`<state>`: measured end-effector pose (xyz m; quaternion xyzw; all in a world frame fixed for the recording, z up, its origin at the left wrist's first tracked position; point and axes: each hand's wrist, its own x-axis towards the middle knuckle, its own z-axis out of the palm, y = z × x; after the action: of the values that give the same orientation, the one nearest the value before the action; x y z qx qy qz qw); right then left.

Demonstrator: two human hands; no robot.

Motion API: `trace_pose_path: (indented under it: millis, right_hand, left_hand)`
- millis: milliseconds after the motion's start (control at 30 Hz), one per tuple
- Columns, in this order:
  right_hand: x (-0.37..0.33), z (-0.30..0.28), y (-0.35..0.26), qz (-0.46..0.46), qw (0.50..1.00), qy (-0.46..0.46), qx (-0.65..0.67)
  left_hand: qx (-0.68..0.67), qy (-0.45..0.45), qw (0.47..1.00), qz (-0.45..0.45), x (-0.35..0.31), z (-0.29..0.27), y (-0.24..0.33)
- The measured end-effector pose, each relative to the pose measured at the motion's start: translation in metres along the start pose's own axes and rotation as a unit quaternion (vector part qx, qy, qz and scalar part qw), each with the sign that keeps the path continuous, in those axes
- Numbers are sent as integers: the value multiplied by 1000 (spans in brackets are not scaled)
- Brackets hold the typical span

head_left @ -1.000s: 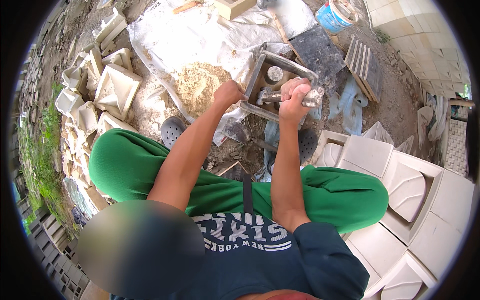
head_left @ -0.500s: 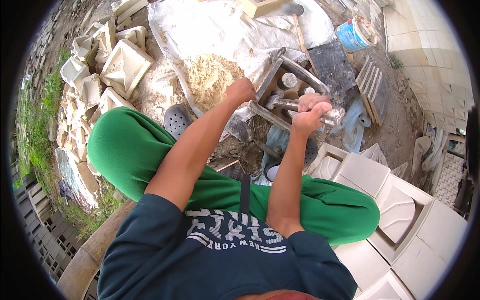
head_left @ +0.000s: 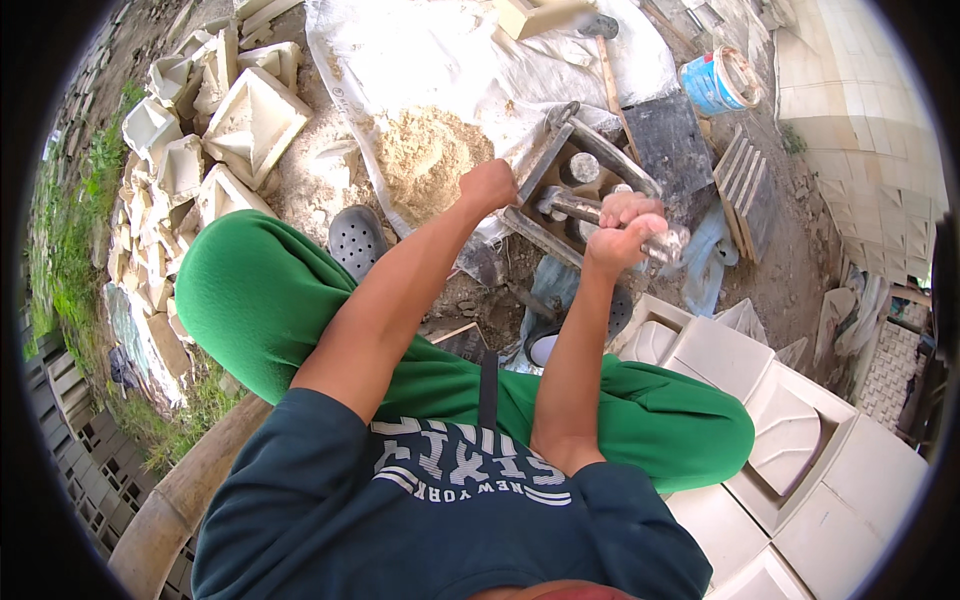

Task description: The person uses a wooden-handled tamper to pack sand into a metal mold containing cylindrical cores, then smooths the surface with their hand.

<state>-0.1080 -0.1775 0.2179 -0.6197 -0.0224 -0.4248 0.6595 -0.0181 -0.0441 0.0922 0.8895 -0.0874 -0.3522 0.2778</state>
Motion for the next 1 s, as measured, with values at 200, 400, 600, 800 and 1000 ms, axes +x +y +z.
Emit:
trace_pose_path:
  millis: [200, 400, 600, 800, 1000]
  right_hand:
    - [1, 1, -6, 5, 1000, -5, 20]
    - [2, 7, -7, 23, 1000, 8, 9]
    - [3, 6, 1, 72, 997, 40, -6]
    - [-8, 9, -1, 62, 998, 17, -26]
    - [-10, -4, -12, 31, 999, 1, 26]
  left_hand:
    - [-6, 11, 1000, 1, 0, 1, -4]
    - [0, 7, 1000, -4, -2, 4, -5]
    - [8, -8, 1000, 9, 3, -4, -5]
    - [-1, -9, 1000, 10, 0, -2, -6]
    - [-10, -4, 1000, 6, -5, -2, -1]
